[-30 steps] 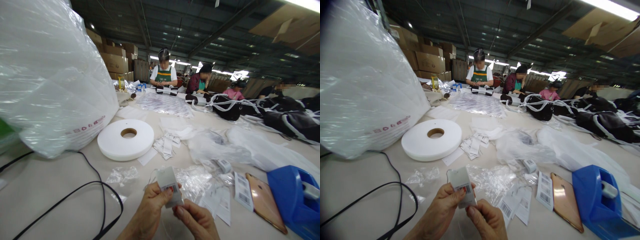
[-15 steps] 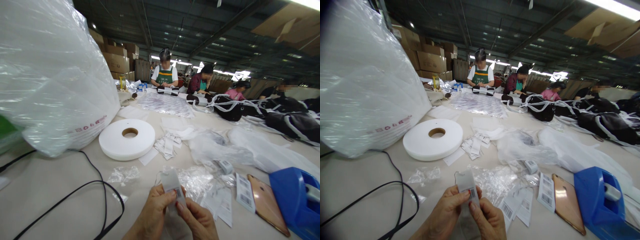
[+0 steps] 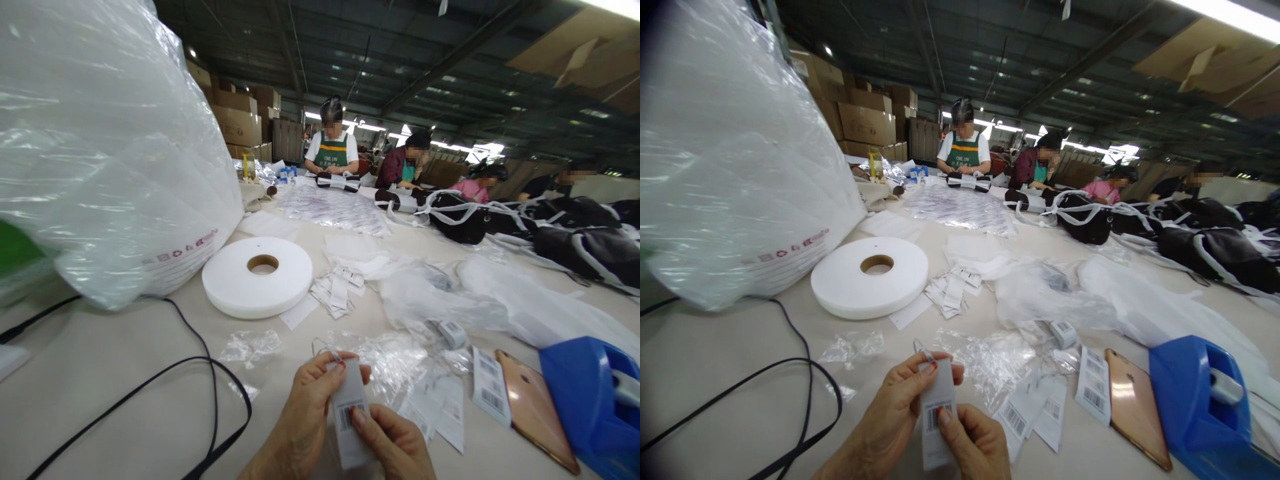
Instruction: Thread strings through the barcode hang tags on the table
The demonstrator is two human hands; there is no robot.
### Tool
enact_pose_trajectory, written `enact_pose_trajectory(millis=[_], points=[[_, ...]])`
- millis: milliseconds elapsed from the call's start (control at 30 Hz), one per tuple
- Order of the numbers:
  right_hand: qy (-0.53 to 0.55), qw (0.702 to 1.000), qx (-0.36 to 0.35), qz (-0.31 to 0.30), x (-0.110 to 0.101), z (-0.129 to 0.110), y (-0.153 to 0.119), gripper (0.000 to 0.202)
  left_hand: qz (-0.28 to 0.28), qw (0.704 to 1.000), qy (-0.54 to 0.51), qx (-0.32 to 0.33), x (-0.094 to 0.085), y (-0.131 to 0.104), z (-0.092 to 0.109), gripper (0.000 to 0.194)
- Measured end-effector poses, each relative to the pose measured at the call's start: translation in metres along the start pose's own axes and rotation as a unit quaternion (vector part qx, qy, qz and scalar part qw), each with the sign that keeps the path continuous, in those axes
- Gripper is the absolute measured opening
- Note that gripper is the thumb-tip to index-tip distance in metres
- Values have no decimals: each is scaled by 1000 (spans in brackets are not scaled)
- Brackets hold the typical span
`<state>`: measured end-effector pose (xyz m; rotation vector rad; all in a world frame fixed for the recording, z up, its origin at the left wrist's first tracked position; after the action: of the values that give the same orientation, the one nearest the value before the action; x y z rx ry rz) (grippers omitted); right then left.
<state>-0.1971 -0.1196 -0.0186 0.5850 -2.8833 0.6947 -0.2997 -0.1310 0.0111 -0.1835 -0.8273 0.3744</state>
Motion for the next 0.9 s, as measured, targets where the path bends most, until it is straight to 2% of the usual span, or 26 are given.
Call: enact_pose_trajectory(millis=[233, 467, 700, 833, 900], points=[[54, 998, 28, -7, 5, -3, 6, 32, -19, 999, 43, -17, 4, -2, -8, 18], [71, 997, 16, 10, 3, -5, 9, 31, -27, 998, 62, -14, 0, 0, -11, 18], [96, 995, 19, 26, 1, -6, 8, 30, -29, 999, -4, -12, 0, 1, -14, 30], [109, 993, -6, 51, -6, -8, 9, 26, -15, 995, 78, 53, -10, 7, -12, 31], [111, 992, -22, 62, -10, -10, 8, 24, -8, 991, 126, 48, -13, 10, -16, 32]])
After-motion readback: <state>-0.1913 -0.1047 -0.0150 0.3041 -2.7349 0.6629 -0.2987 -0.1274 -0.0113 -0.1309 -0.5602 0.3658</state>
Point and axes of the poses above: each hand's wrist, its own y-axis towards the middle knuckle, its own x-axis out of the palm, z = x × y, the point moved 9 cm from there along y, towards the middle knuckle, and after that the axes turned 3 degrees about x, right-handed, at the moved point
